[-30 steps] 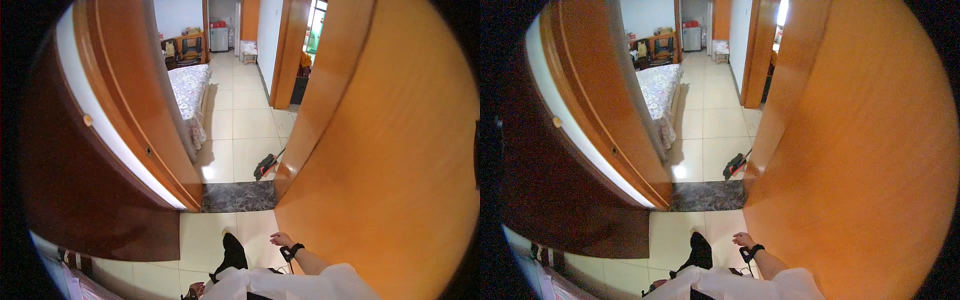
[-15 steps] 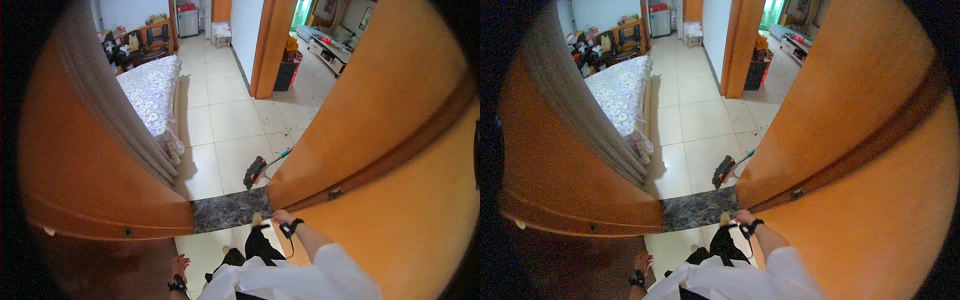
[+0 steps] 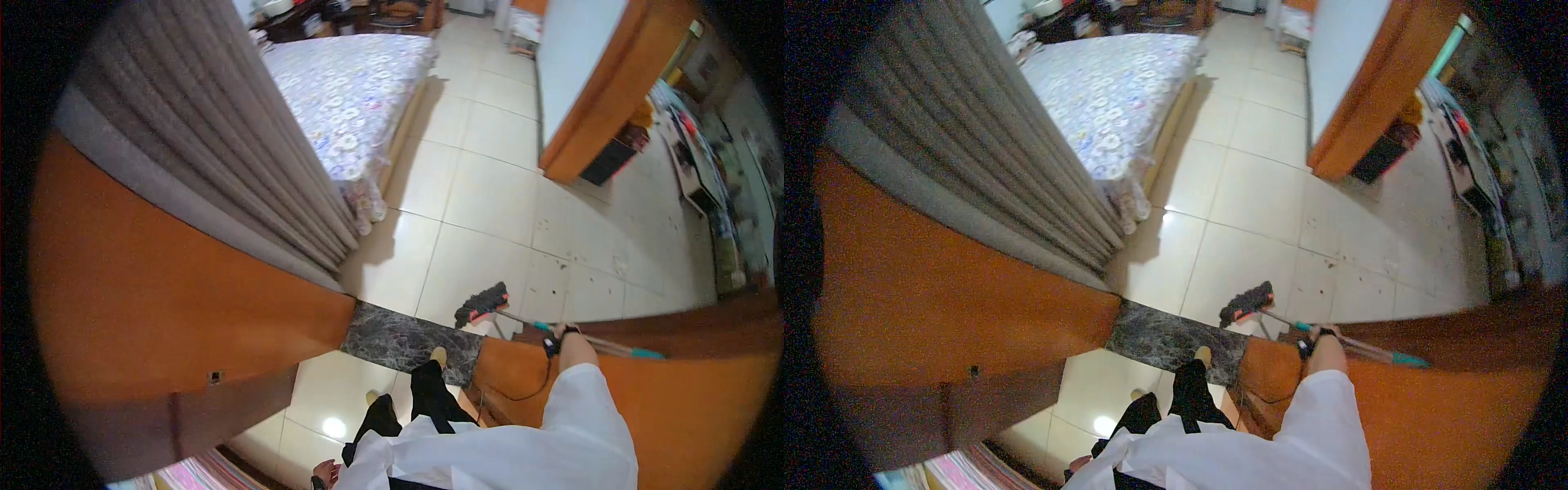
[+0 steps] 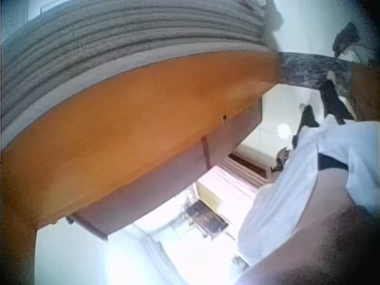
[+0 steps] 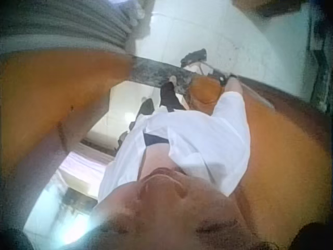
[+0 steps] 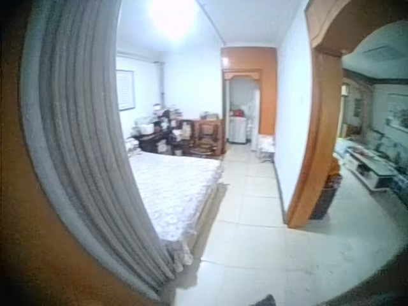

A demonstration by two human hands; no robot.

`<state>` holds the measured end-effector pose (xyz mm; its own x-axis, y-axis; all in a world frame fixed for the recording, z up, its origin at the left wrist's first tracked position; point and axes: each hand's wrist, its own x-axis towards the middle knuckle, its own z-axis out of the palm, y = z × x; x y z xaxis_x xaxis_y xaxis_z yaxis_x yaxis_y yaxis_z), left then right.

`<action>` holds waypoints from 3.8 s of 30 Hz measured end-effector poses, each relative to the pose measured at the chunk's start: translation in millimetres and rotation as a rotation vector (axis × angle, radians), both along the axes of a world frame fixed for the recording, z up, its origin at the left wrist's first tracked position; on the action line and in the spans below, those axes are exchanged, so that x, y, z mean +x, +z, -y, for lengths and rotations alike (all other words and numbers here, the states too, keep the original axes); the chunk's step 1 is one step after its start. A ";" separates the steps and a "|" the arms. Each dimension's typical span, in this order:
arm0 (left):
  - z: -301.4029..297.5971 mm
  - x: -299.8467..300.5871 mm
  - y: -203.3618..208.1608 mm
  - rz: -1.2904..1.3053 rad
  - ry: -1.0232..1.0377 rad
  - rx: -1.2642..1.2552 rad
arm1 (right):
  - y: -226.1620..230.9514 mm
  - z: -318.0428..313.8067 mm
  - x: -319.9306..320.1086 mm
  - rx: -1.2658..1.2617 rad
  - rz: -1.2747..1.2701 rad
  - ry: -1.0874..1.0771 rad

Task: Mop the floor of a bedroom using a spray mop after picking up initial debris with a broom and dustpan.

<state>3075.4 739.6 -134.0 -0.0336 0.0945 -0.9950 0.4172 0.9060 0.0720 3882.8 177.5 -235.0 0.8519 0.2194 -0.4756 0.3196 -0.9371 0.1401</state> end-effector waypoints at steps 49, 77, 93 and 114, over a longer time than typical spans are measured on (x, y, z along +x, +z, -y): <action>199.8 -215.0 95.9 0.041 0.875 0.569 | 225.3 -571.2 -641.1 -0.389 -1.394 0.238; 156.6 -460.9 115.3 -0.055 1.324 0.633 | 114.0 -835.7 -1206.9 -0.037 -1.931 0.356; 120.4 -454.7 114.4 -0.040 1.585 0.529 | 85.8 -811.8 -1307.7 -0.477 -1.638 0.182; 273.4 -412.2 82.5 0.050 1.349 0.523 | 264.9 -658.4 -974.4 -0.540 -1.347 0.160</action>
